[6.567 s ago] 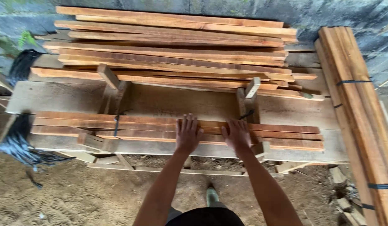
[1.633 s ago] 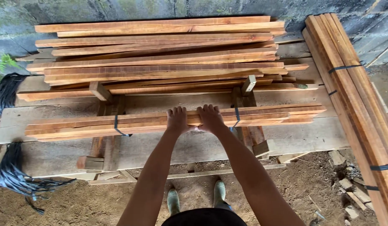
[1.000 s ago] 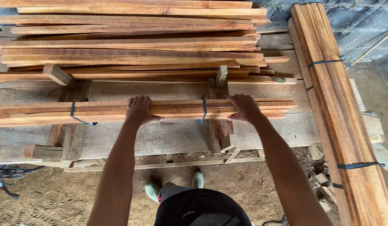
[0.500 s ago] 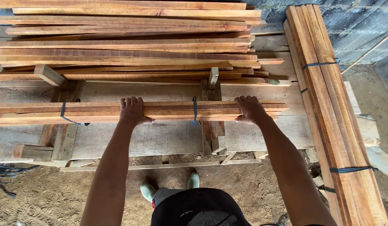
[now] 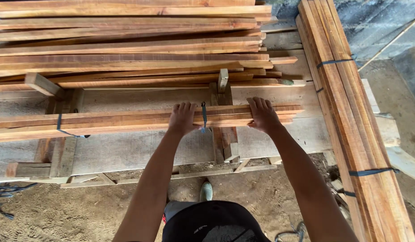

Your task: Bundling several thin pieces of wood together using plastic ties and securing them.

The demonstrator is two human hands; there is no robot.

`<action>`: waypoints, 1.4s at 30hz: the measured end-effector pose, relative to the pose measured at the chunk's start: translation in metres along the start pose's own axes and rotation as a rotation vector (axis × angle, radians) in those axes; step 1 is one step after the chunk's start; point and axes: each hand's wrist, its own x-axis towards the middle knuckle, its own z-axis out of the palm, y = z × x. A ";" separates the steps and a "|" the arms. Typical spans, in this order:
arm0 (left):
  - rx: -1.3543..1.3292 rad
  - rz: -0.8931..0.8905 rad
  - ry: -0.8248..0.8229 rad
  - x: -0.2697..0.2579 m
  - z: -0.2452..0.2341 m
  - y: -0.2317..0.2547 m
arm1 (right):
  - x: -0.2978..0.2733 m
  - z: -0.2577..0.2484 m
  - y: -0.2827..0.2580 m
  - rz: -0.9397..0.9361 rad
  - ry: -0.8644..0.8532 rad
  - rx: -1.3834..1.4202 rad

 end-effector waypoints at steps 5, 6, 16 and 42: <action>0.032 0.043 0.044 0.004 0.016 -0.011 | 0.002 0.013 0.006 -0.097 0.012 -0.033; 0.047 0.060 0.066 0.004 0.018 -0.012 | 0.003 0.018 0.009 -0.122 -0.027 -0.072; 0.044 0.055 0.064 0.007 0.017 -0.014 | 0.015 0.038 0.018 -0.069 -0.187 -0.120; 0.054 0.058 0.197 0.010 0.037 -0.015 | 0.048 0.041 -0.053 -0.089 0.335 0.087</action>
